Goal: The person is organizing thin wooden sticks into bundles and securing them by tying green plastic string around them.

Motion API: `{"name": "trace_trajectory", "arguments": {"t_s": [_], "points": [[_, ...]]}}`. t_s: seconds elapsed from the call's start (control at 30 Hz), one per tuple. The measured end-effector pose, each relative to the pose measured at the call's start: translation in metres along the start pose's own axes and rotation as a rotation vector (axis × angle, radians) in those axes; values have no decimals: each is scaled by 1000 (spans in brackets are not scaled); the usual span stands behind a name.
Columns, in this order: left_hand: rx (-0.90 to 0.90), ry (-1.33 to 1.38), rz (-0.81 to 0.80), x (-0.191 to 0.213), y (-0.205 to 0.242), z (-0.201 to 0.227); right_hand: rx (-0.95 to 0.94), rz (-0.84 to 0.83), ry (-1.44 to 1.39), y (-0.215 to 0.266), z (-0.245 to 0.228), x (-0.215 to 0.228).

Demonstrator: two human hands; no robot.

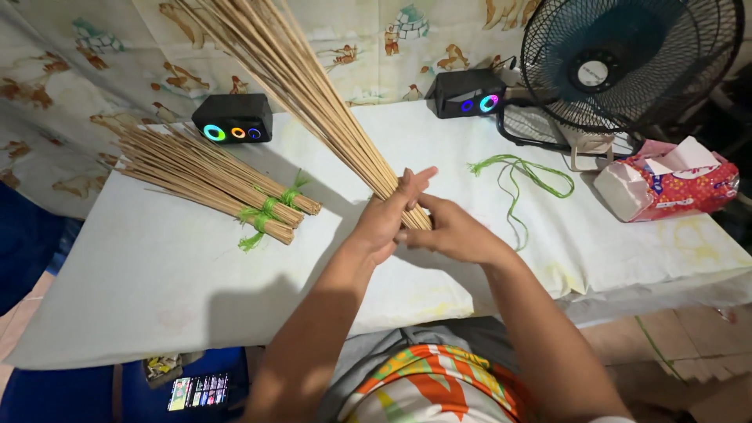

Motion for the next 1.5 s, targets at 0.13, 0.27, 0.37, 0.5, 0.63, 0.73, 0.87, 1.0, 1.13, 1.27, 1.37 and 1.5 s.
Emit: {"name": "trace_trajectory", "arguments": {"t_s": [0.13,0.27,0.37,0.5,0.63,0.73,0.87,1.0,1.13,1.27,1.37,1.5], "points": [[-11,-48,-21,13,-10,-23,-14,0,48,-5,11,-19],[-50,-22,12,22,-20,-43,-18,155,117,-6,36,-27],[-35,78,33,20,-17,-42,15,185,245,-1,-8,-19],[66,-21,139,19,0,-20,-48,220,348,-3,40,12],[-447,-831,369,6,43,29,-162,296,651,19,16,33],[-587,-1421,91,4,26,27,-168,261,922,20,17,25],[-218,-2000,-390,-19,-16,14,-81,141,1108,24,-14,-2],[20,-1955,-519,3,-52,-12,61,162,1232,28,-27,-1],[107,-1868,-492,19,-48,-13,88,-6,1002,40,-49,24],[126,-1719,-342,-15,13,66,501,-113,307,37,-21,88],[2,-1624,-297,-39,25,82,345,-147,-380,22,-3,73],[-133,-1661,-206,-32,19,54,284,-262,-609,28,-7,40]]}}
Point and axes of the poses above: each hand's wrist, its own y-axis away from the middle knuckle, its own x-axis out of the back of the hand, z = x × y, the point moved 1 cm from there along -y, towards the middle knuckle, and after that the axes turned 4 degrees about y, right-handed, at the moved point
